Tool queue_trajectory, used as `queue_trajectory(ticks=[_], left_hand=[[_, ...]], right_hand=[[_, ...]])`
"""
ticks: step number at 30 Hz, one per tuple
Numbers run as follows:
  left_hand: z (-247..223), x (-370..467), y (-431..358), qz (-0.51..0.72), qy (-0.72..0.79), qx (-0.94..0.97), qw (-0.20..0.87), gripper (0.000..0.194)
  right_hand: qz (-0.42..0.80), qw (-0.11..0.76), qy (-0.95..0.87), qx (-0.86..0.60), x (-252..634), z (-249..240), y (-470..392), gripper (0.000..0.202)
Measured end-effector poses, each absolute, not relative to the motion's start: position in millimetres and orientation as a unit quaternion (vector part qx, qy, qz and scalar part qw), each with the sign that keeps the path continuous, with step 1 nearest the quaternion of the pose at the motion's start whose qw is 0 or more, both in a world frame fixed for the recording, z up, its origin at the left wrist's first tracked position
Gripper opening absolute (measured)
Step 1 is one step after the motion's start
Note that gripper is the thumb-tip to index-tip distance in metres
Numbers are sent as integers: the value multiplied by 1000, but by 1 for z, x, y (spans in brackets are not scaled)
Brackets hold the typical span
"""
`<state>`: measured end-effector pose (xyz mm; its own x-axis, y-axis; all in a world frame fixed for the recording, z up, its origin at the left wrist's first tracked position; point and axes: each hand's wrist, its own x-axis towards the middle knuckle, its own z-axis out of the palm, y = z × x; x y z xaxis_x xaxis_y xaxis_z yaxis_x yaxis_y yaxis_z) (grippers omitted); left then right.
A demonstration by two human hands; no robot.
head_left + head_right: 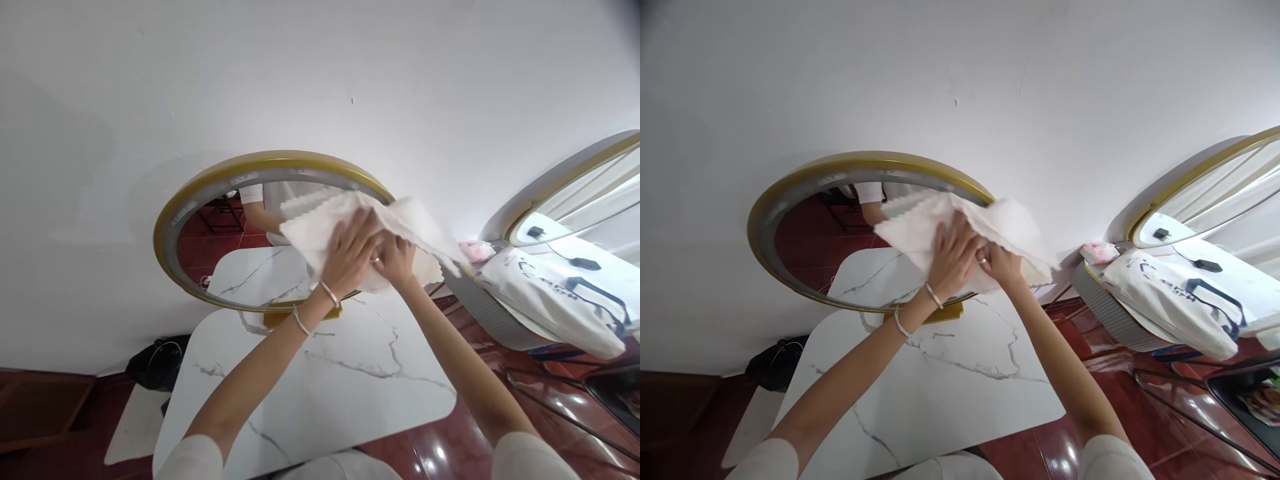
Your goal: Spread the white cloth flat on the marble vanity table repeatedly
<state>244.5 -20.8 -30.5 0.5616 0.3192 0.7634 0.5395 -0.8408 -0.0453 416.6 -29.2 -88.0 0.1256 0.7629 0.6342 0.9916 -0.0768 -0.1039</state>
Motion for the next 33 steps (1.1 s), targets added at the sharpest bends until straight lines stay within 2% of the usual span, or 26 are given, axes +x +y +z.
queue_trajectory(ticks=[5, 8, 11, 14, 17, 21, 24, 28, 30, 33], left_hand=[[-130, 249, -43, -301, -231, -922, 79, 39], [-197, 223, -70, -260, -294, -920, 7, 39], [-242, 192, -111, -209, -345, -913, -62, 43], [-262, 169, -155, -170, -355, -913, -108, 49], [-267, 153, -192, -168, -347, -915, -120, 54], [-263, 132, -217, -265, -336, -901, -71, 52], [-256, 120, -209, -326, -420, -845, -59, 48], [-246, 112, -174, -295, -544, -760, -198, 55], [-241, 104, -163, -277, -535, -756, -257, 57], [-232, 81, -172, -277, -508, -765, -283, 56]], right_hand=[[-60, 345, -641, -683, 417, -159, -85, 50], [131, 416, -626, -646, 403, -193, -126, 56], [374, 514, -450, -627, 376, -213, -170, 70], [515, 606, -225, -563, 345, -223, -209, 72], [533, 624, -108, -561, 325, -230, -237, 66], [484, 599, -74, -634, 325, -241, -262, 58], [450, 590, -74, -667, 336, -244, -273, 55], [406, 613, -80, -673, 344, -235, -279, 55], [393, 639, -52, -659, 342, -229, -281, 51], [374, 668, 1, -643, 334, -222, -291, 44]])
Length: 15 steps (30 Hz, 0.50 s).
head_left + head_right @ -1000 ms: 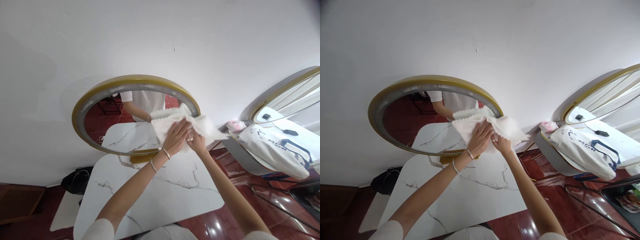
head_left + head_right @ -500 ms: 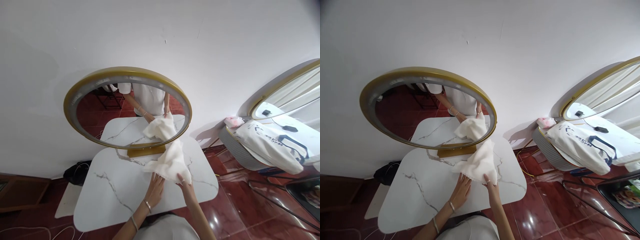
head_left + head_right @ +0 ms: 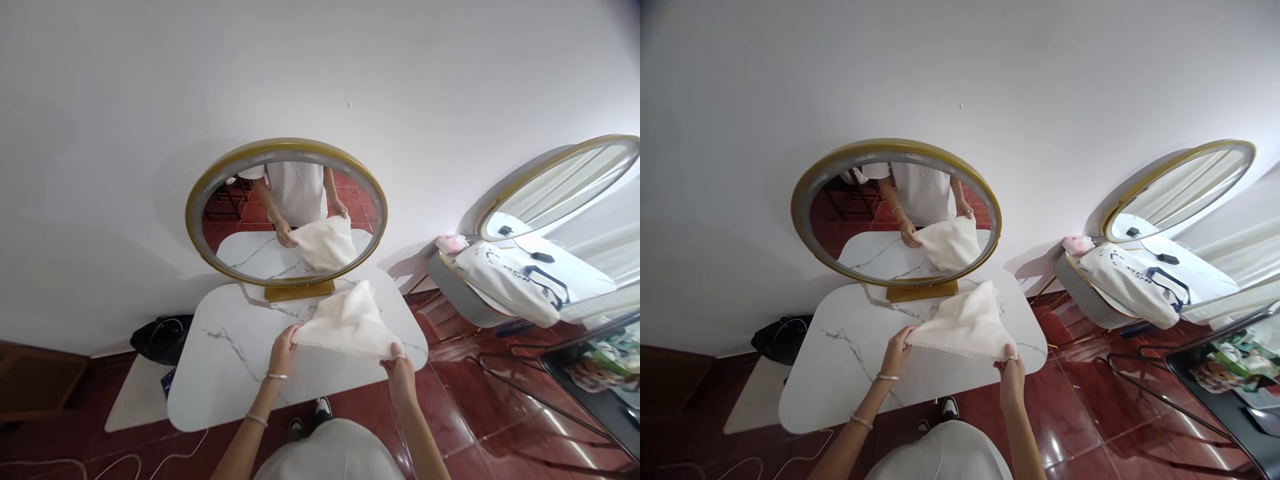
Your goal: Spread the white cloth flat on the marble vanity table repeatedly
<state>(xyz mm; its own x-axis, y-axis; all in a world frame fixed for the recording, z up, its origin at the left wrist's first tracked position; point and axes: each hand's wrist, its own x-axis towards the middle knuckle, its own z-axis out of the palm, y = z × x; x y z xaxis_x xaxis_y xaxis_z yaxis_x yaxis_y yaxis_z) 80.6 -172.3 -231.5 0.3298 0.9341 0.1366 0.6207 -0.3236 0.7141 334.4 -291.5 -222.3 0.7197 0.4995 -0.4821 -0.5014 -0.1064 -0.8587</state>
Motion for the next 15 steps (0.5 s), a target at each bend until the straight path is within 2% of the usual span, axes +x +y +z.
queue_trajectory(ticks=[6, 9, 15], left_hand=[[-204, 37, -244, 276, 476, 759, 347, 61], [-190, 33, -272, 272, 459, 745, 400, 62], [-144, 45, -286, 272, 427, 682, 528, 44]], right_hand=[[365, 638, -14, -678, 326, -210, -338, 50], [367, 655, 13, -661, 333, -191, -368, 48], [348, 683, 24, -641, 359, -128, -411, 37]])
